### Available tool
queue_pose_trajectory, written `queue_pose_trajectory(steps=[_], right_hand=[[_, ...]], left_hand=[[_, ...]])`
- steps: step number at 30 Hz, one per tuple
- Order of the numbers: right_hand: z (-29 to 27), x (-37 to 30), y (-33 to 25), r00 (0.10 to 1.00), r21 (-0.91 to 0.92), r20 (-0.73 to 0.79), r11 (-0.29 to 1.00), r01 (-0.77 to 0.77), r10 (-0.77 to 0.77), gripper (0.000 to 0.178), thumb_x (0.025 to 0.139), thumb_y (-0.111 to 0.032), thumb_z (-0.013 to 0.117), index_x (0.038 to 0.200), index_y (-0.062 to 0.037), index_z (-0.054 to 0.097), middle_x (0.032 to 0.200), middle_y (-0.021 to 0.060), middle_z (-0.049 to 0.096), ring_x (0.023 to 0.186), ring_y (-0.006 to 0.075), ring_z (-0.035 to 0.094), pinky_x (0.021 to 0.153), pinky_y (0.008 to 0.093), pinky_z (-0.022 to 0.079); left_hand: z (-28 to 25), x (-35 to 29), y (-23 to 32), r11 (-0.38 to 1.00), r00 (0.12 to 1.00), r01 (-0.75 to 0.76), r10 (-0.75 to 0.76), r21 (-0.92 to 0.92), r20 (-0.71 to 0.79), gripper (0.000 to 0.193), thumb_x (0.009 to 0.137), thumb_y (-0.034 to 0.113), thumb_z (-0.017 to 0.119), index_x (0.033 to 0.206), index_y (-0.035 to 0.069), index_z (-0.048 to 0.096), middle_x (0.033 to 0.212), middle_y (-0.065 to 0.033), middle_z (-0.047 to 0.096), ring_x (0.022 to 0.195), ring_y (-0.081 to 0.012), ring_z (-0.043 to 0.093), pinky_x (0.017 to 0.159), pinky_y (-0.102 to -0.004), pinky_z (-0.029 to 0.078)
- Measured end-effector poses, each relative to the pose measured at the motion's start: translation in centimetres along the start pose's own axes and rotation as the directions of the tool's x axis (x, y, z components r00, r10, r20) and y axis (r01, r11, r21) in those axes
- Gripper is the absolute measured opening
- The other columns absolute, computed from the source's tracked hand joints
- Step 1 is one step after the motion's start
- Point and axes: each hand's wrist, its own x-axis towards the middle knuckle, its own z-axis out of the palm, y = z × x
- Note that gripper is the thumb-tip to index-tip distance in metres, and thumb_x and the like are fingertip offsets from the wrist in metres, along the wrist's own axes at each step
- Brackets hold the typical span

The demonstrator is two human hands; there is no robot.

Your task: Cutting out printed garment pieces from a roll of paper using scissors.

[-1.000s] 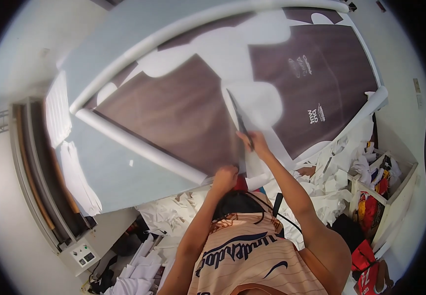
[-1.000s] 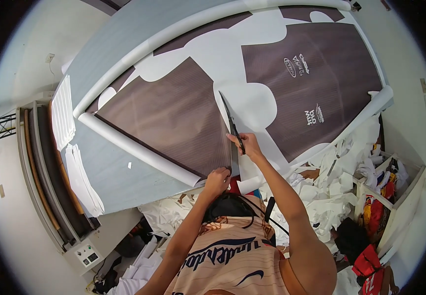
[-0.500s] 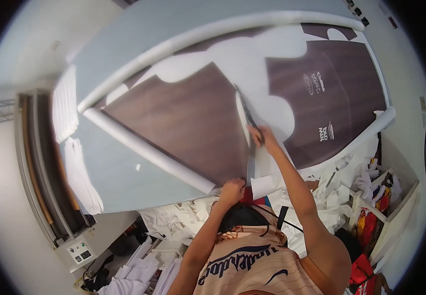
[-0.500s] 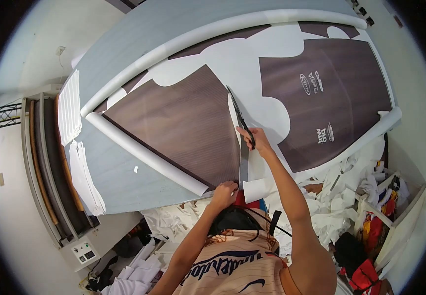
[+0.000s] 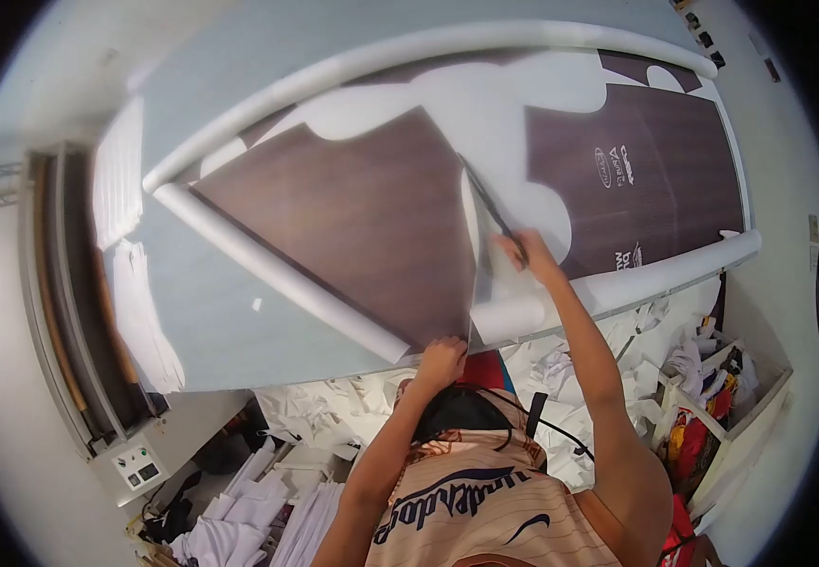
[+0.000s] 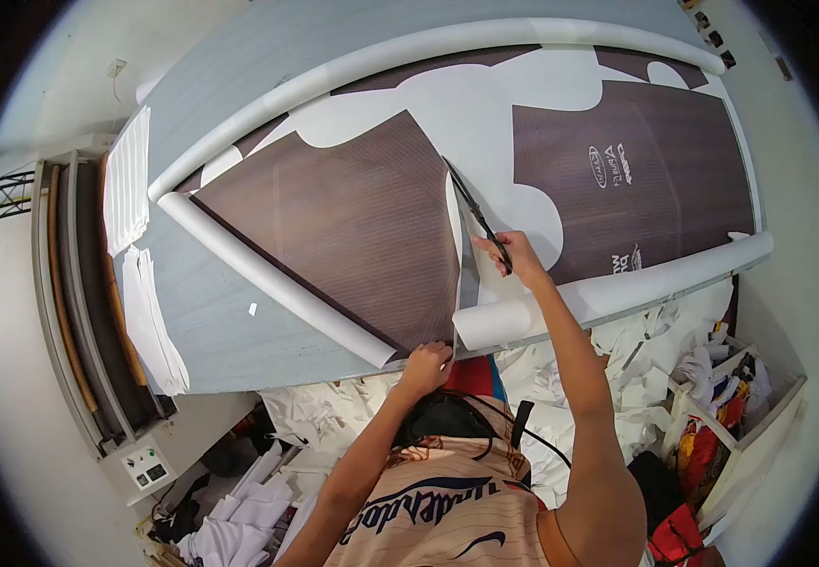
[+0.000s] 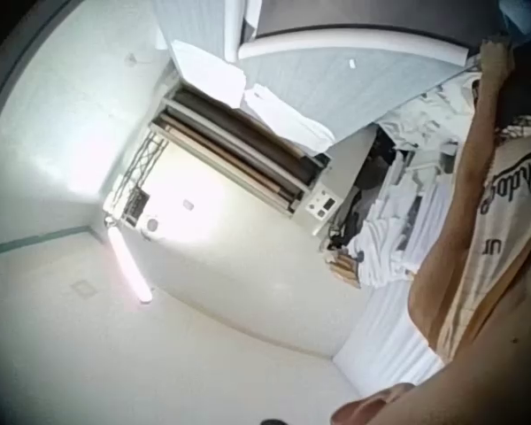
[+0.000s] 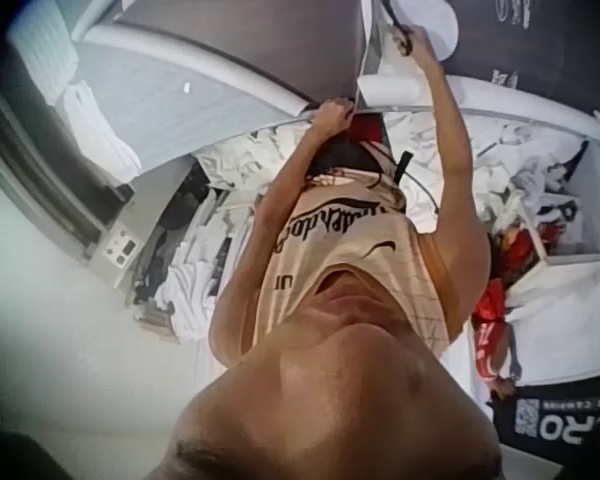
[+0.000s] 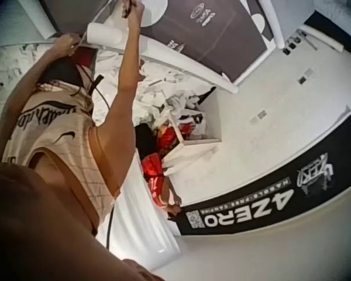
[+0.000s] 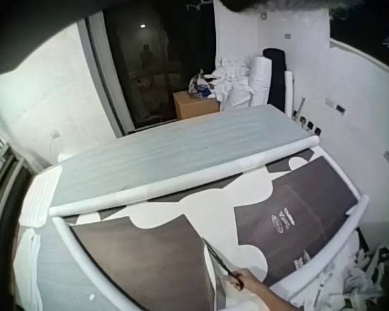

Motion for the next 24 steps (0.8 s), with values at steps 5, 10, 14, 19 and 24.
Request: queue_pose_trajectory(steps=[5,10,14,19,24], right_hand=[[0.4,1.5,-0.9,0.999,-0.032,0.033,0.999,0.029,-0.028,0.043,0.096,-0.041,0.066,0.068,-0.0112,0.054,0.053,-0.0033,0.044,0.045,0.0087,0.042,0.046,0.0276,0.030],[1.6,3.5,-4.1,0.998,0.120,0.032,0.991,0.057,-0.061,0.049,0.083,-0.047,0.082,0.062,-0.0150,0.051,0.052,-0.0051,0.048,0.040,0.0064,0.046,0.040,0.0236,0.037],[1.8,5.8,-5.3,0.995,0.152,0.035,0.985,0.086,-0.092,0.049,0.082,-0.047,0.082,0.062,-0.0150,0.051,0.052,-0.0051,0.048,0.039,0.0065,0.046,0.039,0.0239,0.037],[1.8,8.1,-6.5,0.995,0.030,0.008,0.995,0.099,-0.099,0.050,0.081,-0.046,0.084,0.062,-0.0145,0.051,0.053,-0.0046,0.048,0.039,0.0063,0.046,0.039,0.0239,0.037],[1.5,9.7,-7.8,0.996,-0.051,0.044,0.996,0.075,-0.073,0.046,0.090,-0.041,0.077,0.063,-0.0135,0.052,0.054,-0.0021,0.050,0.042,0.0096,0.047,0.043,0.0267,0.035]], left_hand=[[-0.4,0.2,-0.1,1.000,1.000,-0.003,0.003,0.013,0.010,0.008,0.082,0.013,0.064,0.082,0.005,0.062,0.084,-0.0142,0.062,0.086,-0.0355,0.062,0.078,-0.0475,0.049],[-0.8,0.5,0.2,0.999,0.996,0.030,-0.032,0.029,0.079,0.010,0.083,0.014,0.064,0.086,0.004,0.065,0.088,-0.0144,0.066,0.088,-0.0362,0.064,0.078,-0.0479,0.051],[-1.0,0.6,0.5,0.998,0.990,0.054,-0.057,0.030,0.133,0.013,0.085,0.015,0.062,0.091,0.005,0.068,0.093,-0.0162,0.068,0.088,-0.0368,0.067,0.078,-0.0495,0.052],[-1.4,0.9,0.5,0.997,0.983,0.077,-0.079,0.016,0.167,0.015,0.085,0.015,0.062,0.094,0.005,0.069,0.094,-0.0167,0.069,0.091,-0.0365,0.067,0.080,-0.0497,0.053],[-1.1,1.0,-0.1,0.999,0.993,0.051,-0.052,0.017,0.104,0.017,0.085,0.015,0.061,0.095,0.004,0.069,0.096,-0.0171,0.069,0.090,-0.0375,0.068,0.080,-0.0499,0.053]])
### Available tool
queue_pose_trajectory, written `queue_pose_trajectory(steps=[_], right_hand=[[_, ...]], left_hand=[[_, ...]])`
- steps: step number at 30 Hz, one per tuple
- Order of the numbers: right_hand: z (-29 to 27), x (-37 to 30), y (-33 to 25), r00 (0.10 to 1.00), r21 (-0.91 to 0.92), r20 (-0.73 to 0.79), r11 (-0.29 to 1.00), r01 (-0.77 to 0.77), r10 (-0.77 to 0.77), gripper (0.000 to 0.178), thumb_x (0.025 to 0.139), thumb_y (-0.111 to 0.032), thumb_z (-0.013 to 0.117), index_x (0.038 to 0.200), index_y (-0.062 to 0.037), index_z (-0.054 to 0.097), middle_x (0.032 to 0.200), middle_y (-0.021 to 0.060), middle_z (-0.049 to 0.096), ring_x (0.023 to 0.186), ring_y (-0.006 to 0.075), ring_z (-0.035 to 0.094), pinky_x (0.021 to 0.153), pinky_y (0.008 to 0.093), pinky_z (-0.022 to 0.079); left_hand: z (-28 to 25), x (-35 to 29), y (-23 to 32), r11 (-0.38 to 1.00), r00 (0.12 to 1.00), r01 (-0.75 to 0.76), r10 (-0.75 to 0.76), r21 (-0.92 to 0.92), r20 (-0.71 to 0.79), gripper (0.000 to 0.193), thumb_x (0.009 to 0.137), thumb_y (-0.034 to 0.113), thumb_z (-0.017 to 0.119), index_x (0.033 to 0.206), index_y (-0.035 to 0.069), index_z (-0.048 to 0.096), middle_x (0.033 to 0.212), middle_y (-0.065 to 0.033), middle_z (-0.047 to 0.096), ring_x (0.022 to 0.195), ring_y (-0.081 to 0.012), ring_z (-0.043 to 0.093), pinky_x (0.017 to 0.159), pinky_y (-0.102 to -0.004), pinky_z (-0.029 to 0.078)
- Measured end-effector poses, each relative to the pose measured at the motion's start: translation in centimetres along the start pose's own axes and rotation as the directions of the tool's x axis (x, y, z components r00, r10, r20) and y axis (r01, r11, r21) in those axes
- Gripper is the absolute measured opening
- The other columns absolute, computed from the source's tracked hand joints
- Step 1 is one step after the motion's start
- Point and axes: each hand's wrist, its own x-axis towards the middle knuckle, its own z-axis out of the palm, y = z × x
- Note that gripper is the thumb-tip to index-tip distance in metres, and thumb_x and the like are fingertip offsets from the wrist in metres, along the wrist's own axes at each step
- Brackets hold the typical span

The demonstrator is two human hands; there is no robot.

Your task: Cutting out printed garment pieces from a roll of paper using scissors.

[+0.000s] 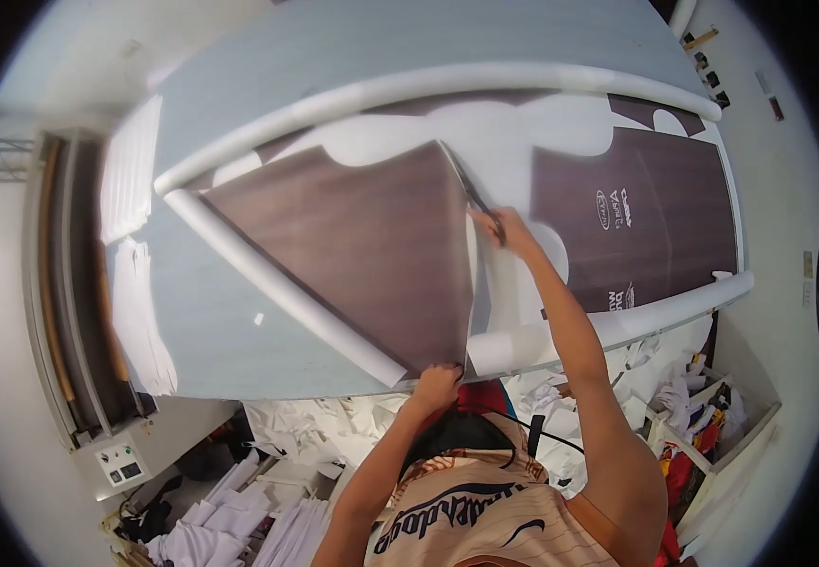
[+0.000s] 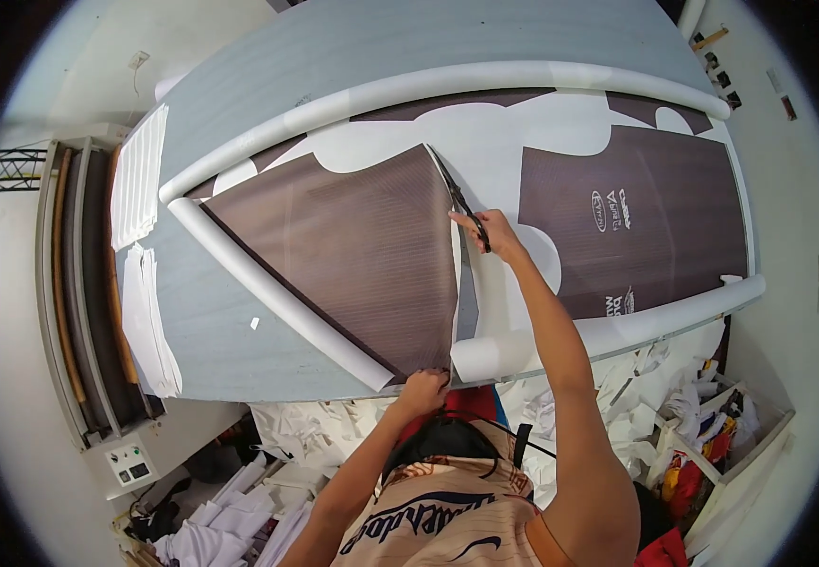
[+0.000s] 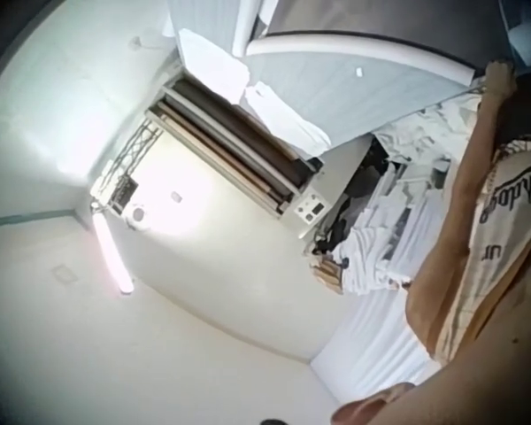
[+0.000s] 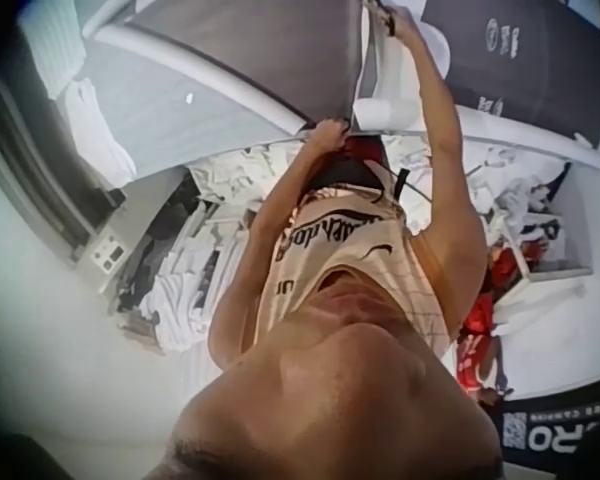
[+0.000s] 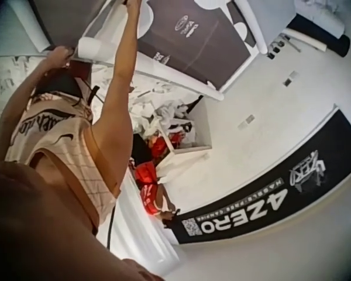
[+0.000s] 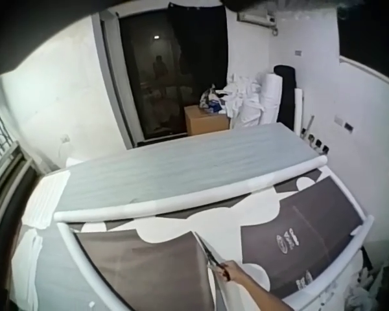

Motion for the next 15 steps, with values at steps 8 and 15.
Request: queue_pose_trajectory(steps=[8,15], right_hand=[[-0.2,0.5,-0.4,0.999,0.070,0.047,0.997,0.009,-0.012,0.053,0.082,-0.052,0.081,0.061,-0.0140,0.050,0.052,-0.0027,0.049,0.039,0.0086,0.046,0.041,0.0249,0.038],[0.2,3.0,-3.2,0.998,-0.038,0.066,0.999,-0.014,0.017,0.053,0.083,-0.052,0.081,0.062,-0.0137,0.051,0.052,-0.0027,0.049,0.039,0.0081,0.046,0.040,0.0251,0.038]], left_hand=[[-0.7,0.3,-0.2,1.000,0.992,0.029,-0.030,0.010,0.119,0.017,0.082,0.017,0.063,0.091,0.003,0.067,0.094,-0.0195,0.069,0.086,-0.0407,0.067,0.077,-0.0516,0.055],[-2.0,1.5,-0.4,0.992,0.971,0.122,-0.123,0.018,0.206,0.021,0.082,0.023,0.067,0.092,0.004,0.071,0.092,-0.0211,0.070,0.088,-0.0413,0.068,0.080,-0.0512,0.056]])
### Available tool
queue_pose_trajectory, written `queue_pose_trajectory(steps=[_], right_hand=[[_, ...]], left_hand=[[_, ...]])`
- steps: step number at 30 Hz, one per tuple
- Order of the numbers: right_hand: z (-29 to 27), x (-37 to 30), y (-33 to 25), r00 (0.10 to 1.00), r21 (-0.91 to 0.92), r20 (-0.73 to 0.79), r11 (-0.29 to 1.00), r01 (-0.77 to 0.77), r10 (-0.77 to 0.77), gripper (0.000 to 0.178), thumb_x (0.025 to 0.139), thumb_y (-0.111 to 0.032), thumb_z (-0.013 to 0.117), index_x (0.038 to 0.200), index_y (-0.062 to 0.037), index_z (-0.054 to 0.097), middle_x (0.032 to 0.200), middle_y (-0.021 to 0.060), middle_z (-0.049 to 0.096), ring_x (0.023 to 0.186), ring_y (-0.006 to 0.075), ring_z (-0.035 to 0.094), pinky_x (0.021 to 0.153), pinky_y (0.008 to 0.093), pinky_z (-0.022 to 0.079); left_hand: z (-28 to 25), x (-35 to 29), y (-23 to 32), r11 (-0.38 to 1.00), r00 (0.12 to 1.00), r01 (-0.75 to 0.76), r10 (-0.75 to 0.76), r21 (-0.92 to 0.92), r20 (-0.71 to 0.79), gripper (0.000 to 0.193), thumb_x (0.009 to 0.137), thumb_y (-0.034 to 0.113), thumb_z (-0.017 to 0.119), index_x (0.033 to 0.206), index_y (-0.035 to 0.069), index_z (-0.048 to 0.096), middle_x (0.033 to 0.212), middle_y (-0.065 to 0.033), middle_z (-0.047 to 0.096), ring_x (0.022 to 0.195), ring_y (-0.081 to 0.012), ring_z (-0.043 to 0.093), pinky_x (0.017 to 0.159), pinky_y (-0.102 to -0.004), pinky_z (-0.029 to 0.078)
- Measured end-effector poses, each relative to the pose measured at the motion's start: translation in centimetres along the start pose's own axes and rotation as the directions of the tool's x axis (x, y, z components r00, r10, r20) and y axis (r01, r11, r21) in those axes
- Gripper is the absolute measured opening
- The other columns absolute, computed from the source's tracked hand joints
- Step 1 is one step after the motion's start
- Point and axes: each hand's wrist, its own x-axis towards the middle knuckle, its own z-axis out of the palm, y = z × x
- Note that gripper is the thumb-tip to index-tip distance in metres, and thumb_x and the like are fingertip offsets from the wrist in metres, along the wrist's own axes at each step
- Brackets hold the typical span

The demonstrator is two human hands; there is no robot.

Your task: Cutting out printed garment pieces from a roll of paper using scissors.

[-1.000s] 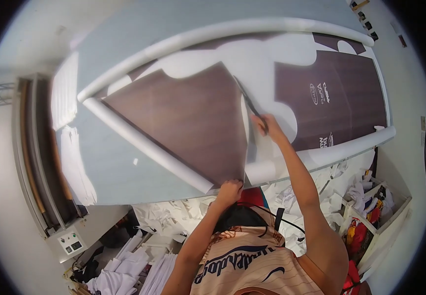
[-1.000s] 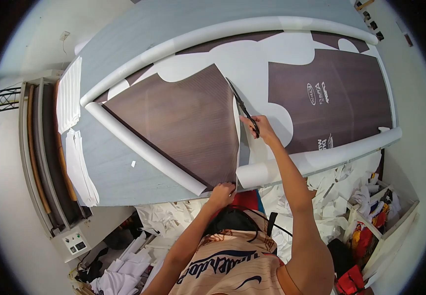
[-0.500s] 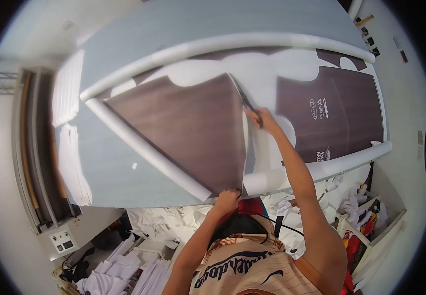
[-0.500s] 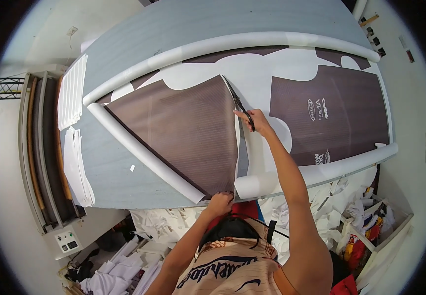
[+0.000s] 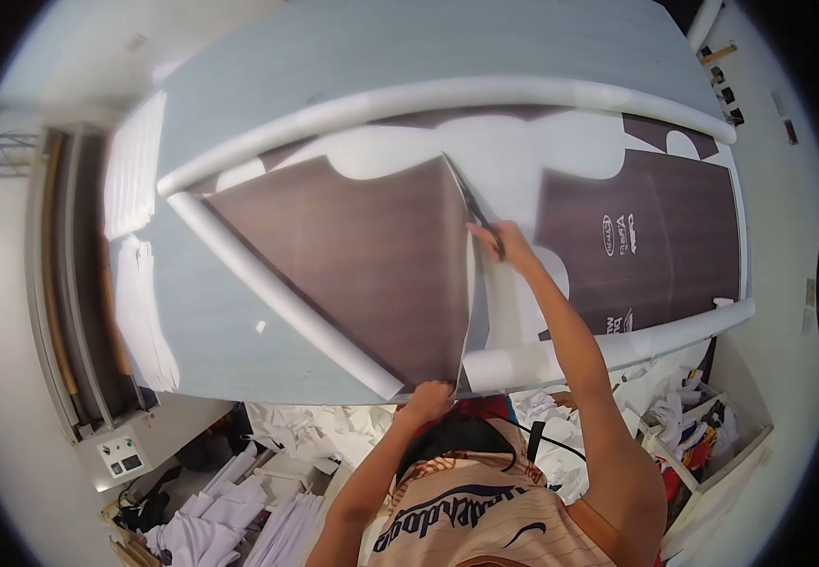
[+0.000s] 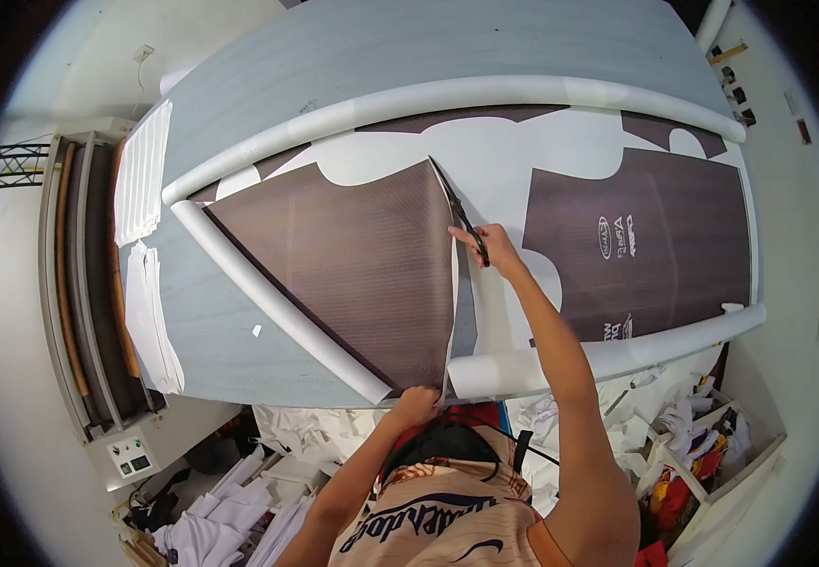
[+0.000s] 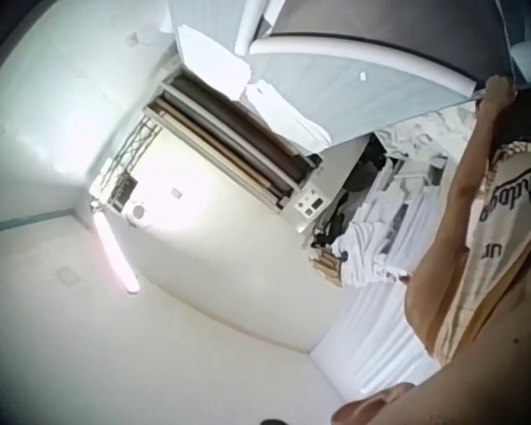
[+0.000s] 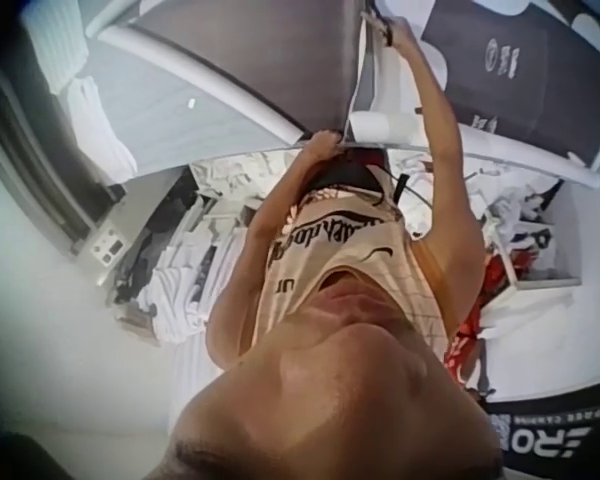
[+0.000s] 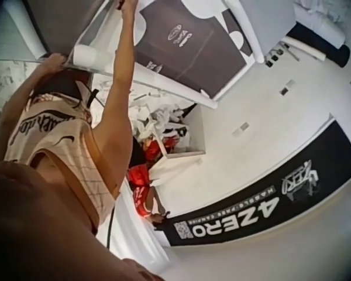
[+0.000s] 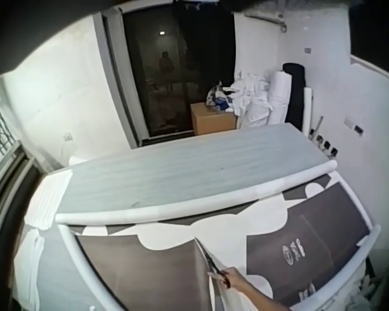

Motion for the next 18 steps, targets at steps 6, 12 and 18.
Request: queue_pose_trajectory(steps=[6,12,18], right_hand=[[-3.2,0.8,0.1,0.998,0.068,0.055,0.997,-0.044,0.040,0.051,0.085,-0.050,0.079,0.063,-0.0125,0.052,0.053,-0.0026,0.049,0.039,0.0086,0.047,0.040,0.0251,0.039],[-9.2,5.1,-5.6,0.949,-0.059,0.222,0.975,-0.215,0.223,0.049,0.090,-0.046,0.074,0.065,-0.0106,0.053,0.058,-0.0022,0.052,0.044,0.0087,0.050,0.043,0.0247,0.039],[-12.7,11.0,-10.6,0.904,-0.487,0.329,0.869,-0.086,0.273,0.038,0.095,-0.032,0.067,0.068,-0.0069,0.056,0.054,0.0001,0.049,0.044,0.0100,0.046,0.045,0.0271,0.034]], left_hand=[[-11.0,3.9,2.6,0.957,0.963,0.268,-0.261,-0.116,0.066,0.045,0.084,0.051,0.072,0.083,0.006,0.073,0.078,-0.0194,0.070,0.079,-0.0389,0.069,0.074,-0.0476,0.055],[-21.4,17.5,1.5,0.959,0.691,0.127,-0.269,-0.253,-0.671,0.041,0.085,0.043,0.076,0.081,0.004,0.062,0.075,-0.0131,0.066,0.069,-0.0363,0.065,0.063,-0.0462,0.051],[-26.0,28.6,0.5,0.949,0.505,0.186,-0.314,-0.255,-0.804,0.039,0.085,0.040,0.076,0.080,0.005,0.059,0.074,-0.0122,0.063,0.065,-0.0336,0.065,0.060,-0.0444,0.051]])
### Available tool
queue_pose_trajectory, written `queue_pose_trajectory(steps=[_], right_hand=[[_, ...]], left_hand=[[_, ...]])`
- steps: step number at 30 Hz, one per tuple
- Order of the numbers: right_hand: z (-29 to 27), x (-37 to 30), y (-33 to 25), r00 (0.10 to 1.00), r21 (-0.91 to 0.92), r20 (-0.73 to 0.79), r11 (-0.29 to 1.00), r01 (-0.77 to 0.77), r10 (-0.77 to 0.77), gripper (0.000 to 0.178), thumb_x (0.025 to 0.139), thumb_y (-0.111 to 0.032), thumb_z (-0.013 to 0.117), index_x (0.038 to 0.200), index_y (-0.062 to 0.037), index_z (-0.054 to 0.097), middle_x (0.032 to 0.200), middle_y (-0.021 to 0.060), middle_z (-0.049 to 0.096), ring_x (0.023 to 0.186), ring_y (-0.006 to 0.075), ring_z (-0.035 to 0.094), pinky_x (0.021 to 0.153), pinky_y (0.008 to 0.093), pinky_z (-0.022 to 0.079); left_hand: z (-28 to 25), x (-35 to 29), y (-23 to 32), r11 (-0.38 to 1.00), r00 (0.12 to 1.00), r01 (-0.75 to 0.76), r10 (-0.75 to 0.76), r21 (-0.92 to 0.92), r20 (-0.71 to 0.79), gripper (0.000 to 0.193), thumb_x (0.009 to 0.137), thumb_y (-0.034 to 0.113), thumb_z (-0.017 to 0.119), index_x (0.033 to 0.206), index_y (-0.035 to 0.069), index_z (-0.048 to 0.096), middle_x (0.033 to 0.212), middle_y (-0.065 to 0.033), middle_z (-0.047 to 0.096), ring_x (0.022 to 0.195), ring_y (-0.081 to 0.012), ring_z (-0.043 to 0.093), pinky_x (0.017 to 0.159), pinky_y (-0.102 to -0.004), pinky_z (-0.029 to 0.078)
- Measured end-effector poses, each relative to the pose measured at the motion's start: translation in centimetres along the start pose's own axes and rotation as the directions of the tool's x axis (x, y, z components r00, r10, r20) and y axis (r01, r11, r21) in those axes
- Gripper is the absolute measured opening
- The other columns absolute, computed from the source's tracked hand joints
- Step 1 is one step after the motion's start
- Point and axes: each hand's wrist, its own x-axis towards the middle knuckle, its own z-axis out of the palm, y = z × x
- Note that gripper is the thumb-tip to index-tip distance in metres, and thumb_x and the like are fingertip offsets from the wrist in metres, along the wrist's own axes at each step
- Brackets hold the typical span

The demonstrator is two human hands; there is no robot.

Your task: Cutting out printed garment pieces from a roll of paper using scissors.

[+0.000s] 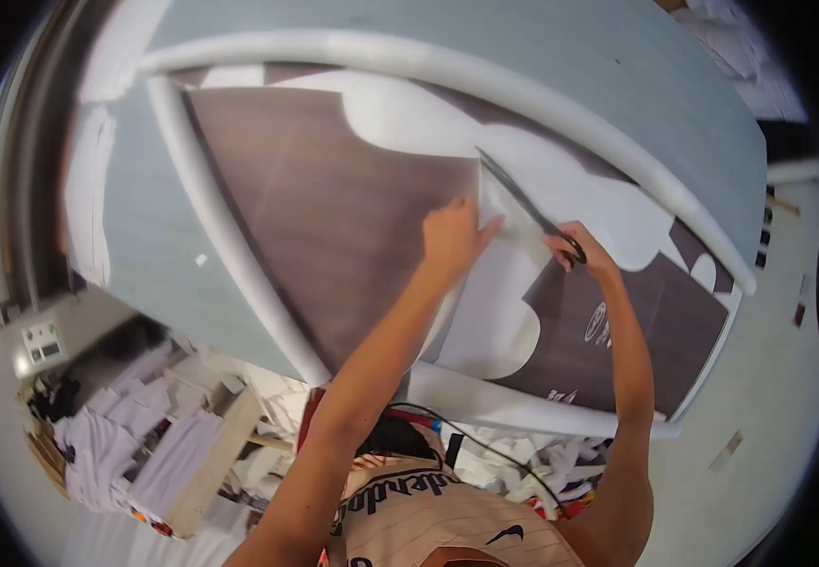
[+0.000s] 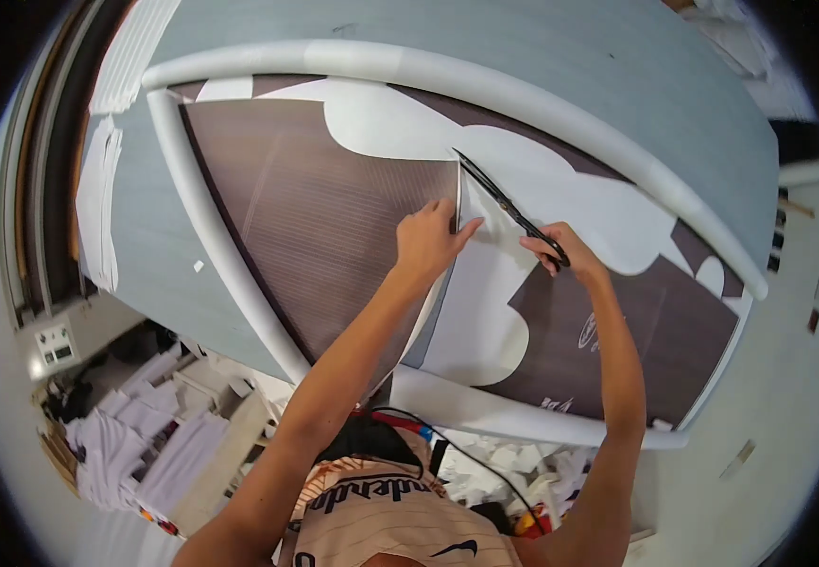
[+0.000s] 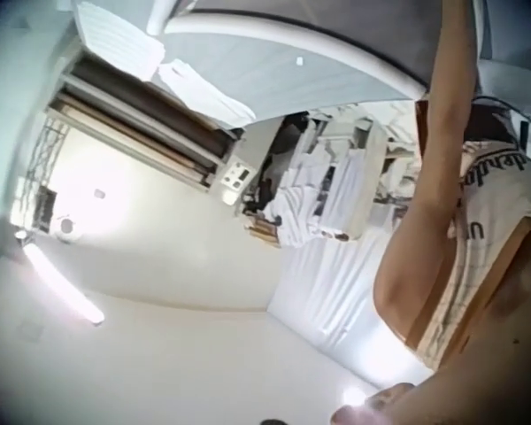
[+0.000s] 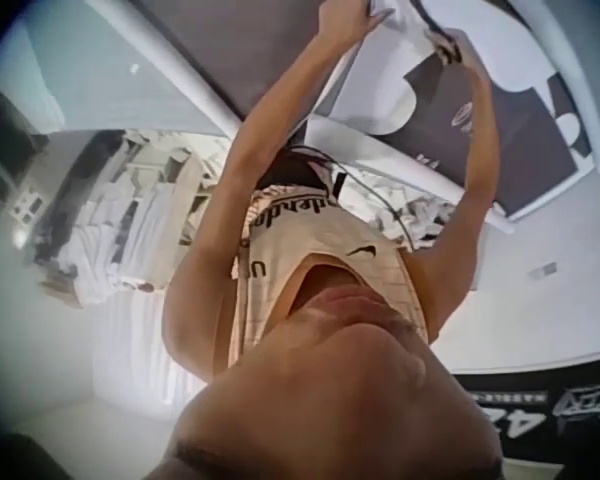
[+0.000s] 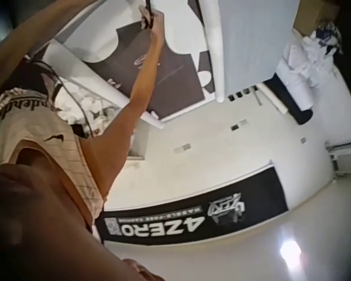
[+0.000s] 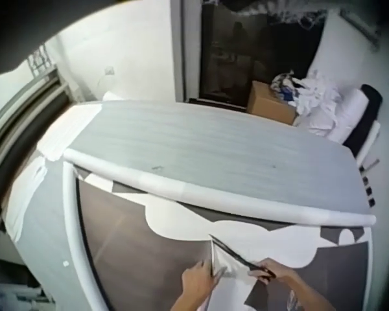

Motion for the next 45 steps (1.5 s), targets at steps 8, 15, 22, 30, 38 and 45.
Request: queue_pose_trajectory(steps=[8,15,22,30,38,45], right_hand=[[-7.4,4.0,-1.2,0.984,-0.166,0.180,0.985,0.037,-0.007,0.042,0.086,-0.031,0.081,0.060,-0.0092,0.055,0.047,-0.0031,0.050,0.040,0.0055,0.045,0.040,0.0236,0.033],[-9.9,8.9,-3.8,0.944,-0.407,0.324,0.909,0.088,0.054,0.037,0.083,-0.027,0.081,0.064,-0.0067,0.056,0.051,-0.0032,0.049,0.040,0.0065,0.047,0.039,0.0240,0.036],[-10.8,12.0,-6.2,0.903,-0.425,0.424,0.895,0.132,0.068,0.037,0.080,-0.029,0.081,0.065,-0.0051,0.057,0.052,-0.0019,0.049,0.041,0.0082,0.048,0.040,0.0250,0.038],[-7.3,13.5,-9.4,0.893,-0.471,0.444,0.867,0.161,0.075,0.038,0.080,-0.026,0.080,0.062,-0.0079,0.053,0.051,-0.0033,0.047,0.041,0.0065,0.045,0.040,0.0242,0.034],[-3.1,14.0,-9.7,0.909,-0.409,0.414,0.883,0.230,-0.045,0.047,0.085,-0.033,0.080,0.059,-0.0111,0.049,0.054,-0.0051,0.046,0.044,0.0052,0.043,0.042,0.0243,0.032],[2.8,13.5,-10.5,0.950,-0.209,0.312,0.973,0.097,-0.027,0.039,0.087,-0.033,0.078,0.063,-0.0098,0.057,0.054,-0.0046,0.050,0.043,0.0050,0.045,0.042,0.0235,0.031]], left_hand=[[4.9,2.4,-0.3,0.998,0.998,0.052,-0.051,0.033,-0.020,0.022,0.087,0.021,0.068,0.078,0.003,0.058,0.074,-0.0137,0.063,0.060,-0.0350,0.065,0.056,-0.0449,0.053],[4.8,1.5,-2.8,0.998,0.999,0.044,-0.044,0.052,0.015,0.018,0.086,0.019,0.066,0.077,0.005,0.059,0.062,-0.0135,0.063,0.052,-0.0345,0.062,0.049,-0.0450,0.051],[5.0,2.1,-2.8,0.998,0.999,0.042,-0.042,0.040,0.017,0.018,0.087,0.021,0.066,0.077,0.006,0.061,0.054,-0.0134,0.060,0.049,-0.0331,0.062,0.048,-0.0445,0.050],[5.1,1.7,-2.9,0.998,0.999,0.038,-0.039,0.057,0.010,0.019,0.086,0.021,0.066,0.075,0.006,0.062,0.054,-0.0137,0.059,0.048,-0.0335,0.061,0.048,-0.0449,0.050],[4.2,1.3,-2.3,1.000,0.999,0.004,-0.005,0.028,0.041,0.023,0.087,0.021,0.067,0.071,0.006,0.061,0.055,-0.0136,0.060,0.048,-0.0345,0.061,0.048,-0.0449,0.050],[-2.6,-2.0,-3.2,0.992,0.996,0.072,-0.077,-0.100,-0.043,0.029,0.088,0.018,0.070,0.065,0.006,0.058,0.053,-0.0120,0.056,0.047,-0.0322,0.059,0.047,-0.0425,0.046]])
